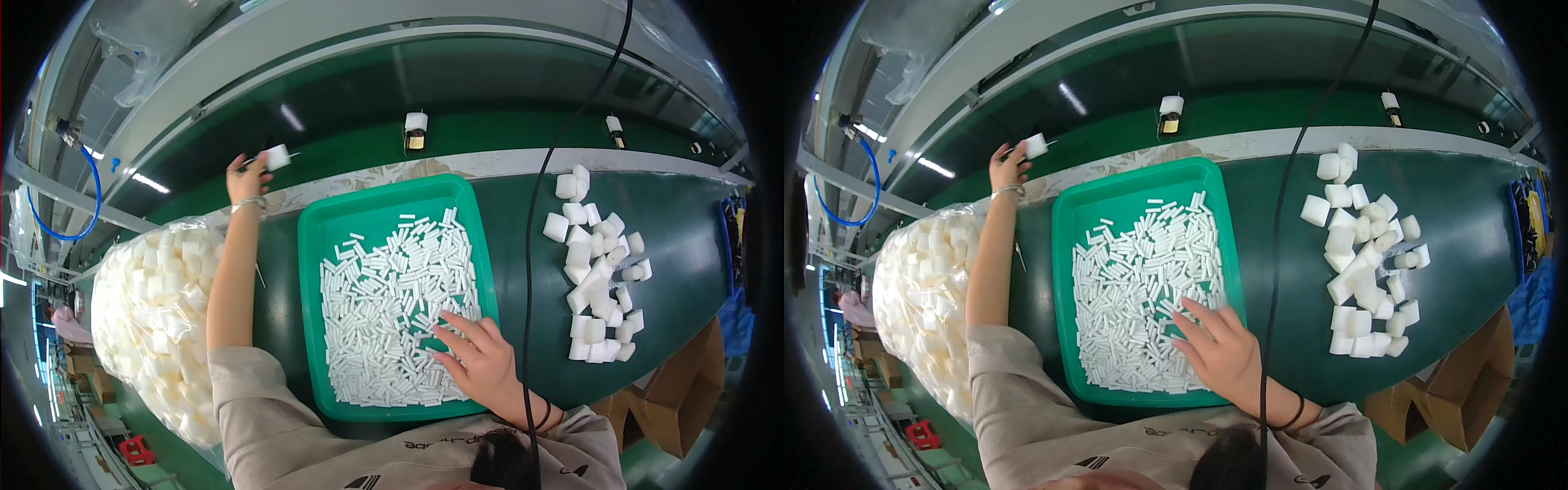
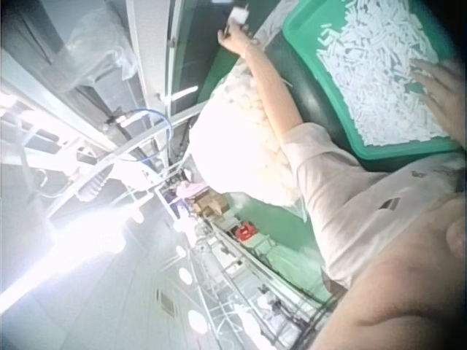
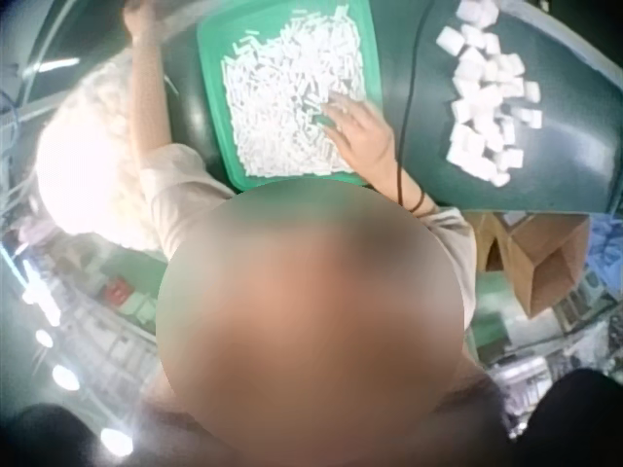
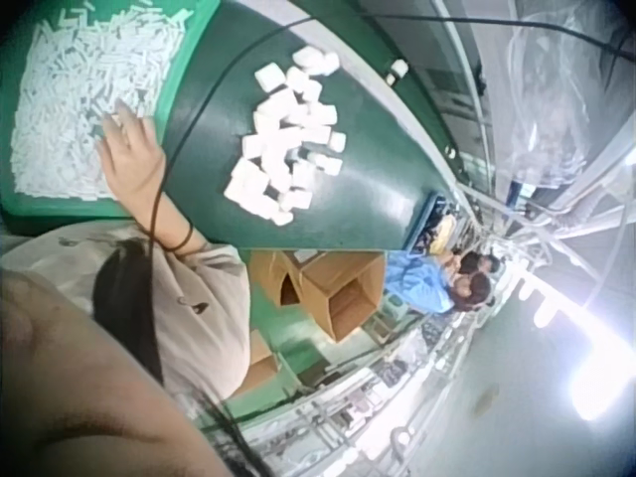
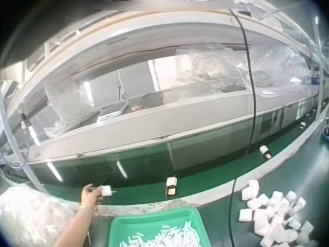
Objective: The person places a small white component onto a circuit board and wraps a white foam piece around the assembly by hand.
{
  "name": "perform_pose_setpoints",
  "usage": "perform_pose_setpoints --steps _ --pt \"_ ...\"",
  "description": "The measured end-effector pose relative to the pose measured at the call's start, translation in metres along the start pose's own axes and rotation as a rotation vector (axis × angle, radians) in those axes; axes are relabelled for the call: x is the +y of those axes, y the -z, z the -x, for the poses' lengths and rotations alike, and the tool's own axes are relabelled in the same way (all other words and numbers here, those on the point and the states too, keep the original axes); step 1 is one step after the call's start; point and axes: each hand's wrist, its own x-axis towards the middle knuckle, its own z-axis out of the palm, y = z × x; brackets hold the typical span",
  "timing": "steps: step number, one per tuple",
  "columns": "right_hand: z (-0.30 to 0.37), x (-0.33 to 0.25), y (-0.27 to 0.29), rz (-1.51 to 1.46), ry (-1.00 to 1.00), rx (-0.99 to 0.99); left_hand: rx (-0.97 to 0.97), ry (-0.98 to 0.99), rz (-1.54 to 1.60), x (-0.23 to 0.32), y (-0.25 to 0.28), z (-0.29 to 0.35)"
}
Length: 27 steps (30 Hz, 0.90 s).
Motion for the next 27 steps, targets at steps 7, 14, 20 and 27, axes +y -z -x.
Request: perform_pose_setpoints --steps 7,14,20,27 --pt "-0.001 -0.001 -0.003 0.036 0.009 -0.117 0.249 0.314 -0.305 -0.059 0.076 -0.120" --pt "0.001 0.005 -0.010 0.035 -0.003 -0.132 0.238 -0.458 -1.545 -0.008 -0.014 -0.058" --pt "0.002 0.006 -0.010 0.054 0.016 -0.139 0.012 -0.405 -1.409 -0.023 -0.052 -0.068" --pt "-0.003 0.005 -0.002 -0.274 -0.171 -0.061 -0.597 0.183 0.155 0.018 -0.065 0.018"
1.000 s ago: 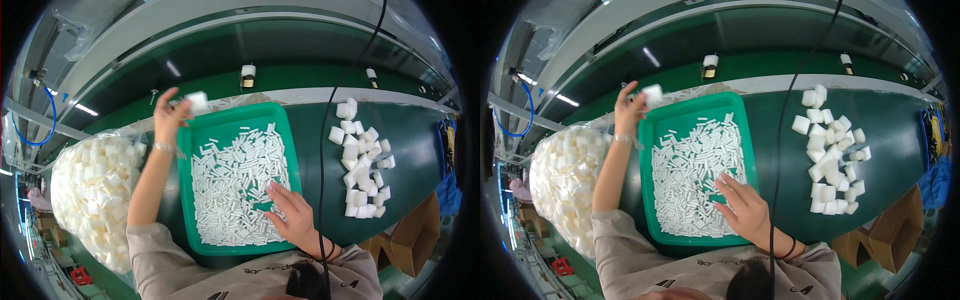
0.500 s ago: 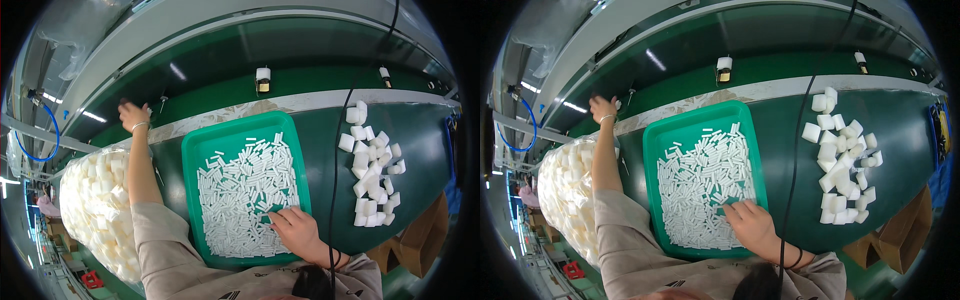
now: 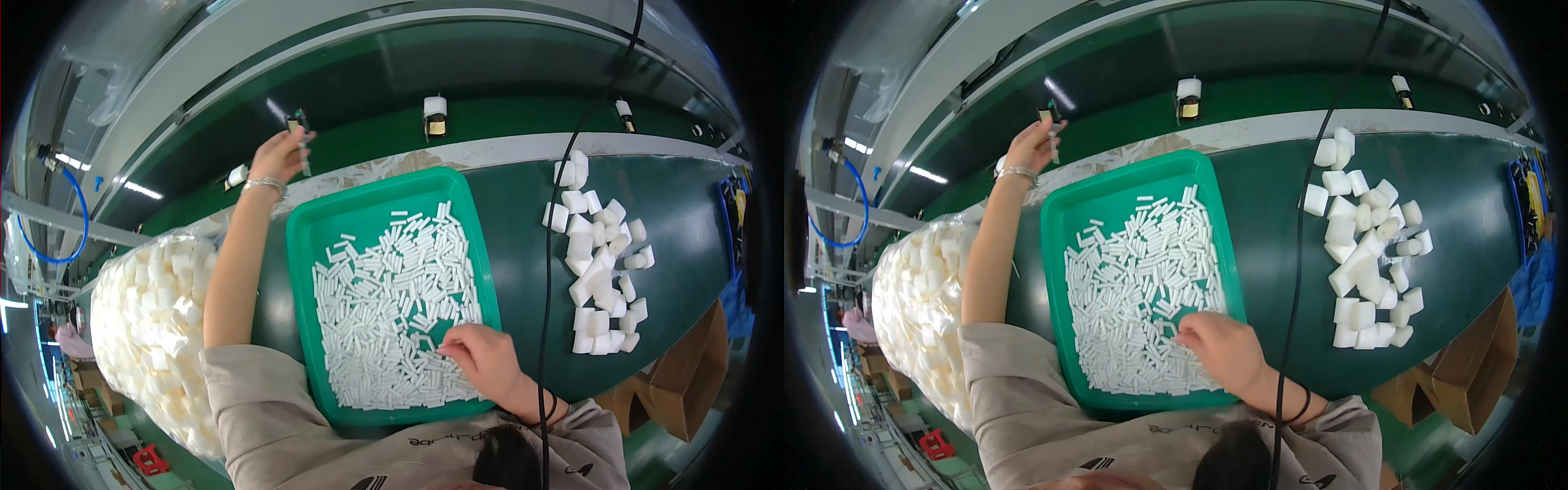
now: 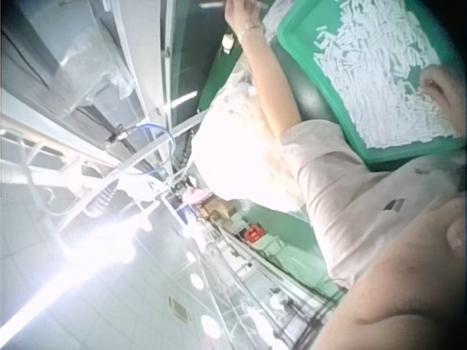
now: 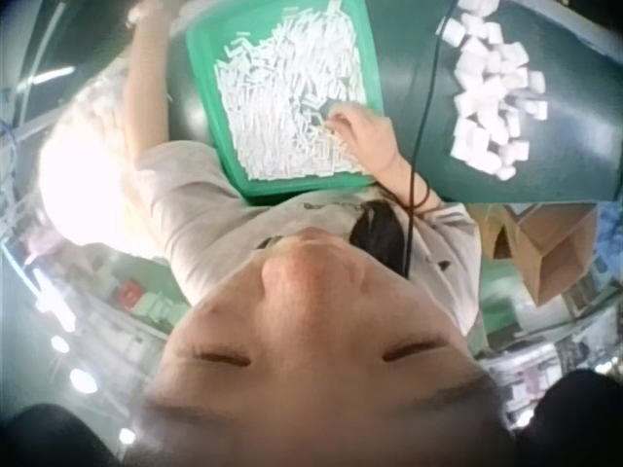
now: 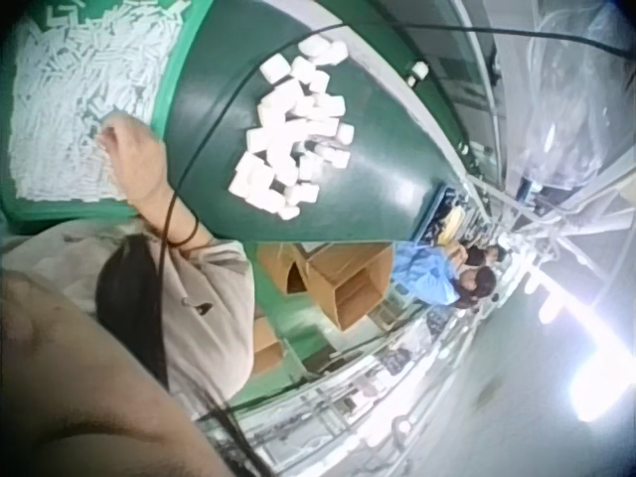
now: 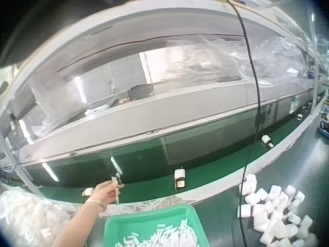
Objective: The person places a small white component onto a circuit board and wraps a white foam piece around the assembly by hand.
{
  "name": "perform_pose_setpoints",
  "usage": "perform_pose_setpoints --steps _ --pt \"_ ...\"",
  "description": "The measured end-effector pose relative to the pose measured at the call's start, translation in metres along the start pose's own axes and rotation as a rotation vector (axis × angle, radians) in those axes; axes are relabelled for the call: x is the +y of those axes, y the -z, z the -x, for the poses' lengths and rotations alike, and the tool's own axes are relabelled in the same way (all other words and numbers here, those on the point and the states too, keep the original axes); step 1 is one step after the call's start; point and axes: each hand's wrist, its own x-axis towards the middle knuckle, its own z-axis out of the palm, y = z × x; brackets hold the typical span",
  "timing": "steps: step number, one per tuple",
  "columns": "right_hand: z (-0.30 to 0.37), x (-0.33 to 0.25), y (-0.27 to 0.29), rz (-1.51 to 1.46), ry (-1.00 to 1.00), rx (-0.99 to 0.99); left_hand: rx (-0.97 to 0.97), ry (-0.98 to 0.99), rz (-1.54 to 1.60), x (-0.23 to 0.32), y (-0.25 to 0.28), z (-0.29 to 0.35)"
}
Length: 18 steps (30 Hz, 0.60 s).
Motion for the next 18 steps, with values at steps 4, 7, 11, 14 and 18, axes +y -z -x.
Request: perform_pose_setpoints --steps 4,7,11,14,18 --pt "0.003 -0.001 0.005 -0.395 -0.182 0.088 -0.353 0.002 0.184 0.007 -0.065 0.104" --pt "0.002 0.002 0.012 -0.462 -0.245 0.095 -0.437 0.075 0.323 -0.003 -0.102 0.166" --pt "0.004 0.001 0.016 -0.639 -0.301 0.193 -0.486 0.045 0.288 -0.018 -0.122 0.211" --pt "0.007 0.000 0.018 -0.660 -0.265 0.229 -0.525 -0.062 0.315 -0.021 -0.123 0.223" --pt "0.010 0.001 0.014 -0.796 -0.177 0.251 -0.511 -0.113 0.329 -0.024 -0.120 0.228"
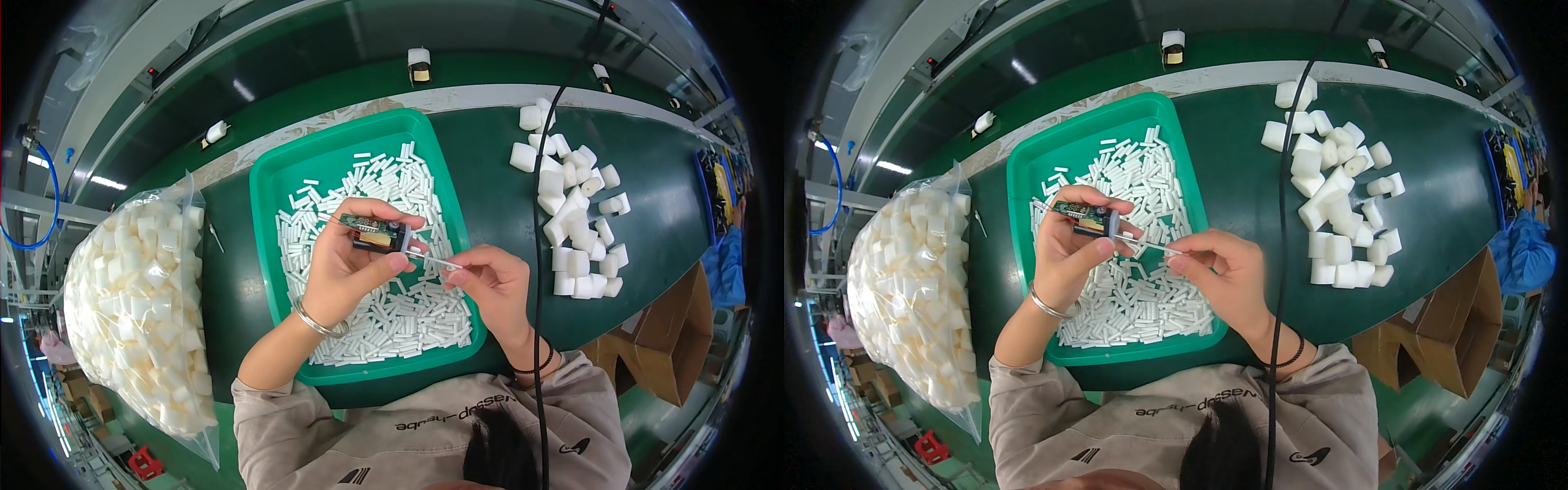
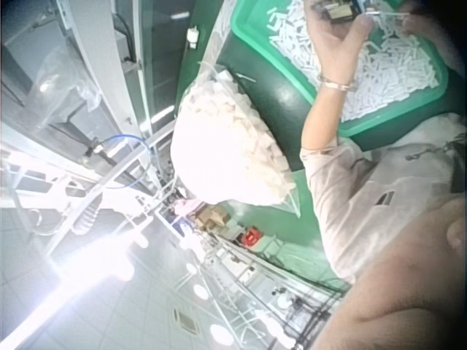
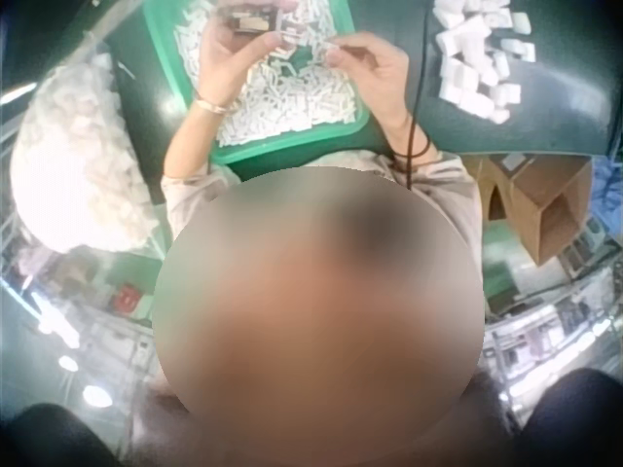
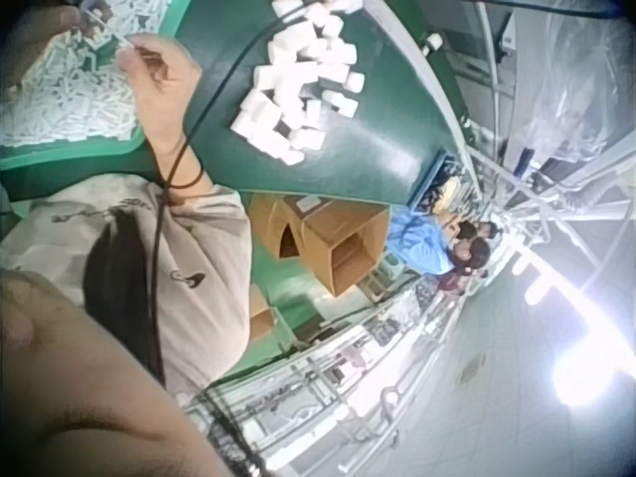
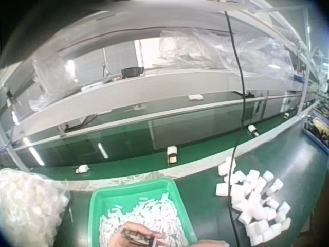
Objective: The person places a small white component onto a circuit board and wraps a white foam piece around the assembly by hand.
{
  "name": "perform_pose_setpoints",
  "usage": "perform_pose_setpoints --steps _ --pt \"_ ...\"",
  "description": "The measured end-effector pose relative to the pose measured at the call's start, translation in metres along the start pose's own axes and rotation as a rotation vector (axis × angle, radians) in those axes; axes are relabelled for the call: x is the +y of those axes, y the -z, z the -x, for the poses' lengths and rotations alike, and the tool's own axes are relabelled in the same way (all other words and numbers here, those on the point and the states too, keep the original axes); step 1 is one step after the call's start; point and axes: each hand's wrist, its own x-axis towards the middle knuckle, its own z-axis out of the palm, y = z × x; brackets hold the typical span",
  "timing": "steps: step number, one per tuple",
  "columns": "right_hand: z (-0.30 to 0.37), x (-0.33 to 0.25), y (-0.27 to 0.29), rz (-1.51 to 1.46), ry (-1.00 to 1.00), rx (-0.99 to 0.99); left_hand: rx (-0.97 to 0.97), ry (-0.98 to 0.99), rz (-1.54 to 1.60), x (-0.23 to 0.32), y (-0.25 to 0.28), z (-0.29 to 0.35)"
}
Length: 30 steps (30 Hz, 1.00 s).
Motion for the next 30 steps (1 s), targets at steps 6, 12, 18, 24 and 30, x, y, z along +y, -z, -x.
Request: perform_pose_setpoints --steps 6,12,18,24,30 --pt "0.001 0.001 0.002 -0.067 -0.047 0.034 0.065 -0.023 -0.013 -0.003 0.001 0.002" --pt "0.001 0.005 0.003 -0.156 -0.038 0.028 0.057 -0.002 -0.028 -0.003 0.005 0.002" --pt "0.001 0.001 -0.002 0.215 0.090 0.056 0.010 0.004 -0.072 -0.005 0.000 0.005" --pt "-0.001 -0.002 -0.002 0.491 0.311 0.056 -0.120 -0.108 -0.600 -0.007 0.000 0.006" --pt "-0.004 -0.004 0.000 0.887 0.729 -0.027 0.014 0.025 -0.557 -0.008 -0.003 0.007"
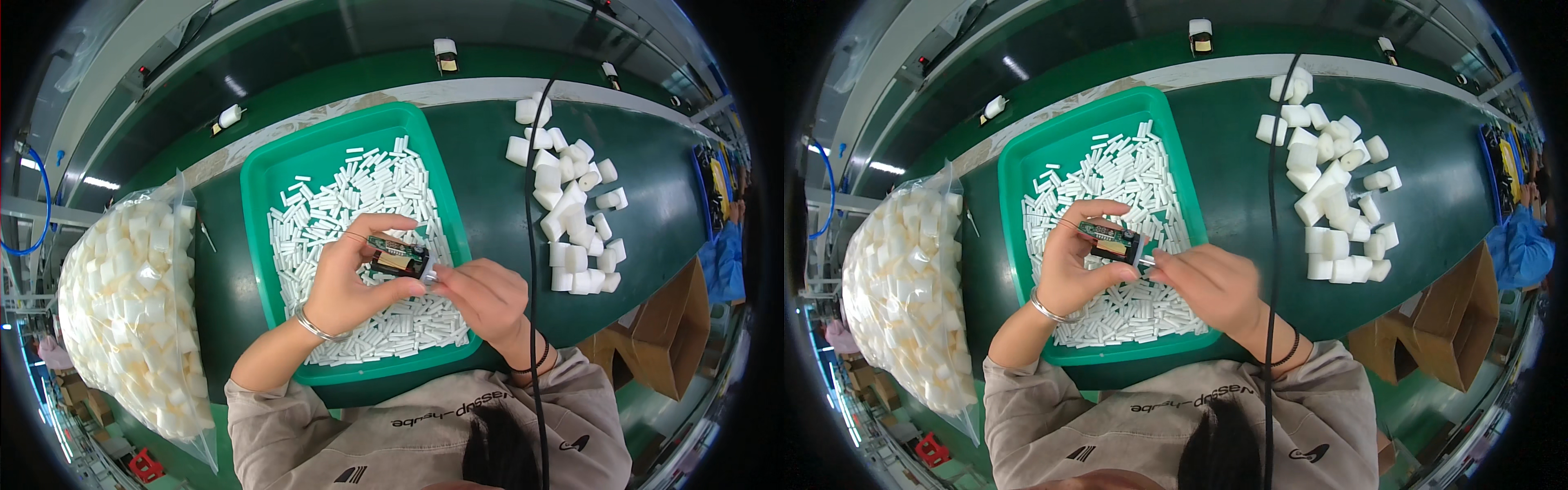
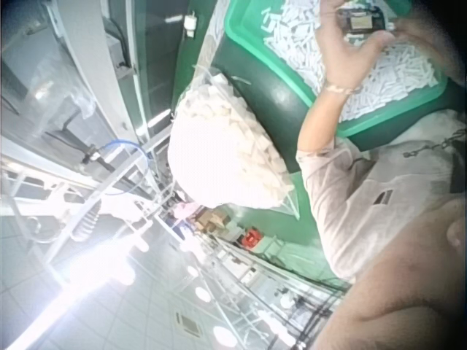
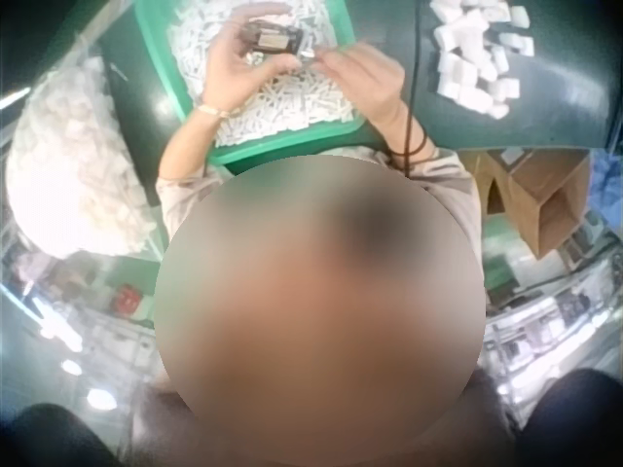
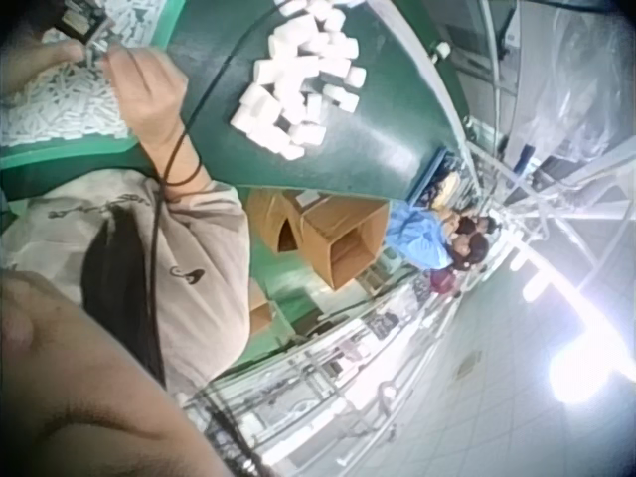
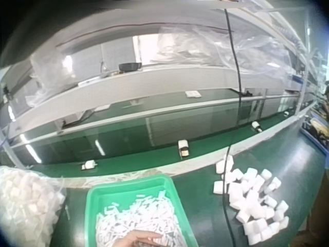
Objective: The person places a small white component onto a circuit board and wraps a white foam piece around the assembly by hand.
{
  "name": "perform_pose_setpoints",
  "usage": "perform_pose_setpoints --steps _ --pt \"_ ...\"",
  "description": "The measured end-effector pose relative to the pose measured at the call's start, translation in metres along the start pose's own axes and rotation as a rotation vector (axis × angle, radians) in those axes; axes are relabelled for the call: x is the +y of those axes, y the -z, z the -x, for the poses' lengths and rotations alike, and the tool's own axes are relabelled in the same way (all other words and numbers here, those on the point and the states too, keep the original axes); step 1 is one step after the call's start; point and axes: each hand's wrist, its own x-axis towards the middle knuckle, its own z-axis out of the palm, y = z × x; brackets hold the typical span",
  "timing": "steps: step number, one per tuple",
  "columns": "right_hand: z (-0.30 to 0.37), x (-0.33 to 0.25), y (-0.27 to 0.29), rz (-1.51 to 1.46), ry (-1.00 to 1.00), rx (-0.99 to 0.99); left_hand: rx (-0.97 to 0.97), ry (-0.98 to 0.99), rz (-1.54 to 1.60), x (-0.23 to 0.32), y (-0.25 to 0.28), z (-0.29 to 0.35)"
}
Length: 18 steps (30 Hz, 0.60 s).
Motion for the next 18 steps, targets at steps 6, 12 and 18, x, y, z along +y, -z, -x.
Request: perform_pose_setpoints --steps 6,12,18 --pt "-0.002 0.005 0.008 0.155 0.251 -0.019 -0.125 0.077 0.113 -0.003 0.000 -0.002" --pt "-0.032 0.044 0.042 0.665 -0.182 -0.010 0.078 0.104 0.338 0.001 0.007 -0.007" --pt "-0.024 0.079 0.053 1.029 -0.440 -0.148 0.101 0.087 0.300 -0.001 0.005 -0.009"
